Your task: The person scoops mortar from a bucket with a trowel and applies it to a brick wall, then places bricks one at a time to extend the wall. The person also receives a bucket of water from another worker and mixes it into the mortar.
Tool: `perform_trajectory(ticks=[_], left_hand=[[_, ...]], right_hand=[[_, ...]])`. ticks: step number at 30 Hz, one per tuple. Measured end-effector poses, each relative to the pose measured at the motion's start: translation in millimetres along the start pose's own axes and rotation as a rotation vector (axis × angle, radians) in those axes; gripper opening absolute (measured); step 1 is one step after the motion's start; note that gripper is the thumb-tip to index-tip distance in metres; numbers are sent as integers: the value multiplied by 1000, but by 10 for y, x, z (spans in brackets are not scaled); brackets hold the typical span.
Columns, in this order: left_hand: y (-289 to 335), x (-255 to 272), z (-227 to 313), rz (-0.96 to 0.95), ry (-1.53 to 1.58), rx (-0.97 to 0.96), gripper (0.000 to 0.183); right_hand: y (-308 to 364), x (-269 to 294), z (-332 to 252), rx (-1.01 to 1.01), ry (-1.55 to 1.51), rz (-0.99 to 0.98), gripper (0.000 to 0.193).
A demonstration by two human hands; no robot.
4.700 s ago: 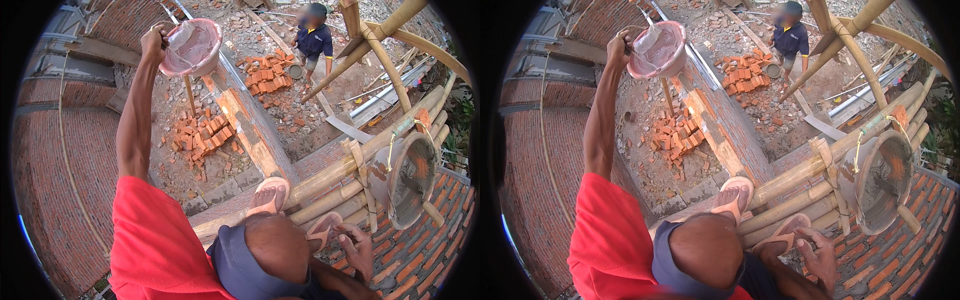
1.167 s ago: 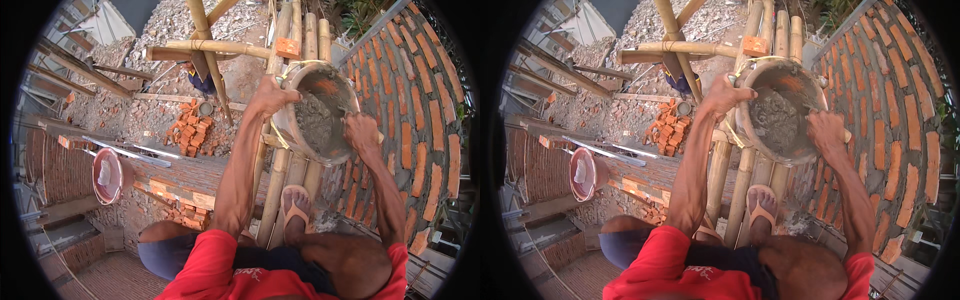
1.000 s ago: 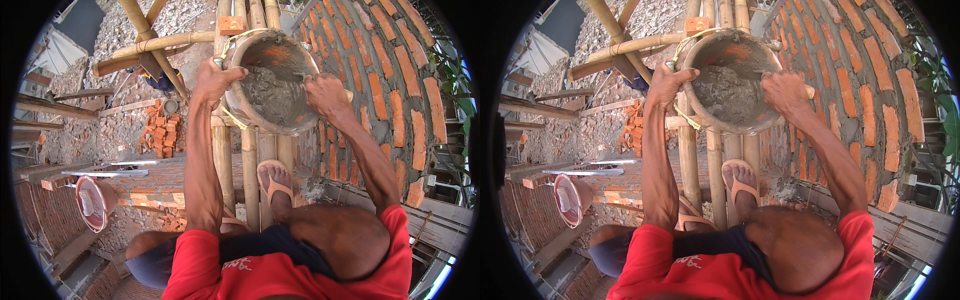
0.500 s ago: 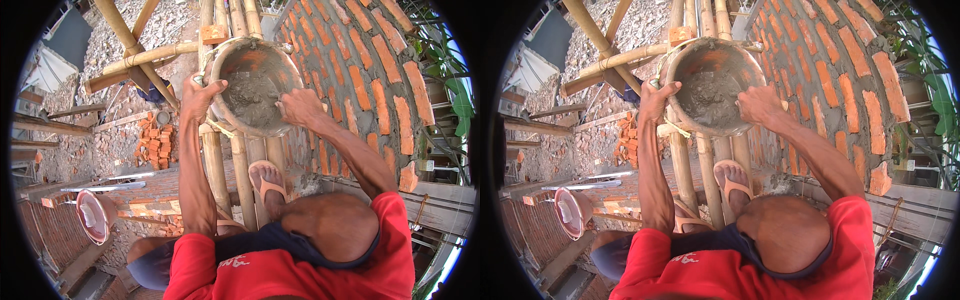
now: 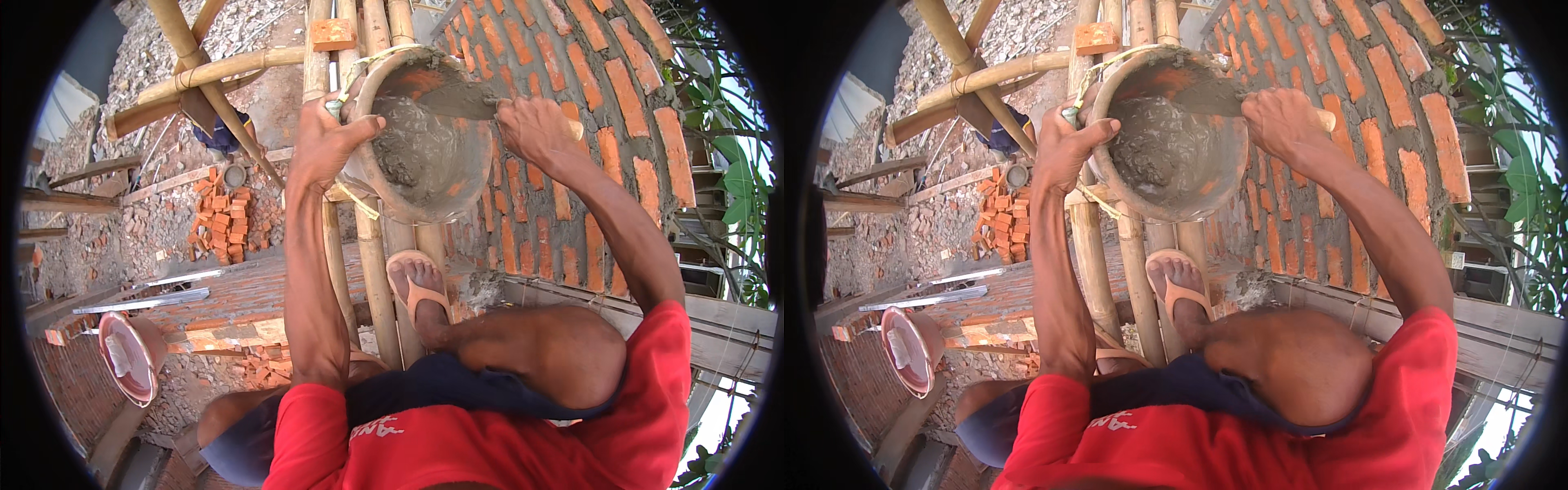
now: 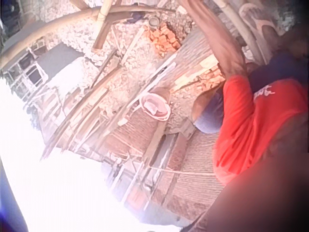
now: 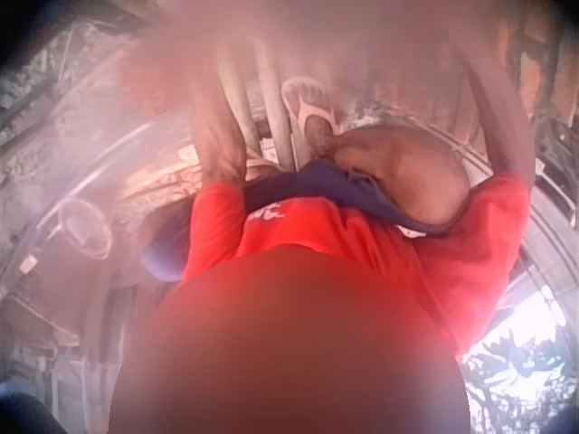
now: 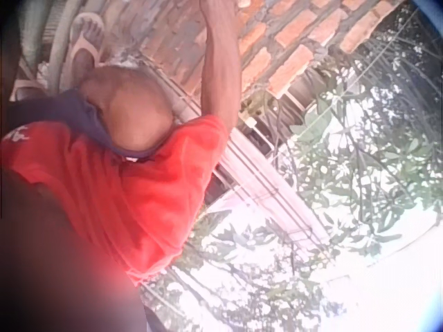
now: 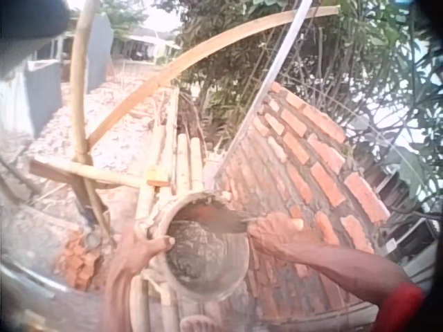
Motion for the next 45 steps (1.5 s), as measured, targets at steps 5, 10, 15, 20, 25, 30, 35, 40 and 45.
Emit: perform_trajectory(ticks=[5,10,15,20,25,30,35,40,45], left_hand=[[48,-122,42,-32,-19,-30,35],[104,10,-27,45,44,20,42],[119,104,-44,78,40,31,51],[104,134,2,82,-22,36,53],[78,89,16,59,-66,-6,54],[75,91,-19,58,-53,-12,37],[113,35,-5,28,-6,-60,33],[132,6,-31,-14,15,-70,36],[155,-35,-77,-67,18,-35,60]], right_hand=[[55,-687,-157,-55,-339,-250,18],[296,-775,-292,-218,-587,-450,34],[325,-685,-574,-180,-709,-564,40],[198,-204,-456,-25,-459,-358,32],[10,526,-133,113,-147,37,26],[-168,371,14,197,178,175,18],[33,-362,-423,371,-98,-243,12],[221,-624,-308,129,-353,-540,26],[757,-926,-449,-216,-779,-942,46]])
Point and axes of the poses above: each hand's wrist, its own y-axis away from the middle knuckle, its own x-axis out of the back of the hand, z = x × y, the point moved 10 cm from there along -y, towards the middle knuckle, and after that the axes turned 9 degrees about z, right-handed, at the moved point
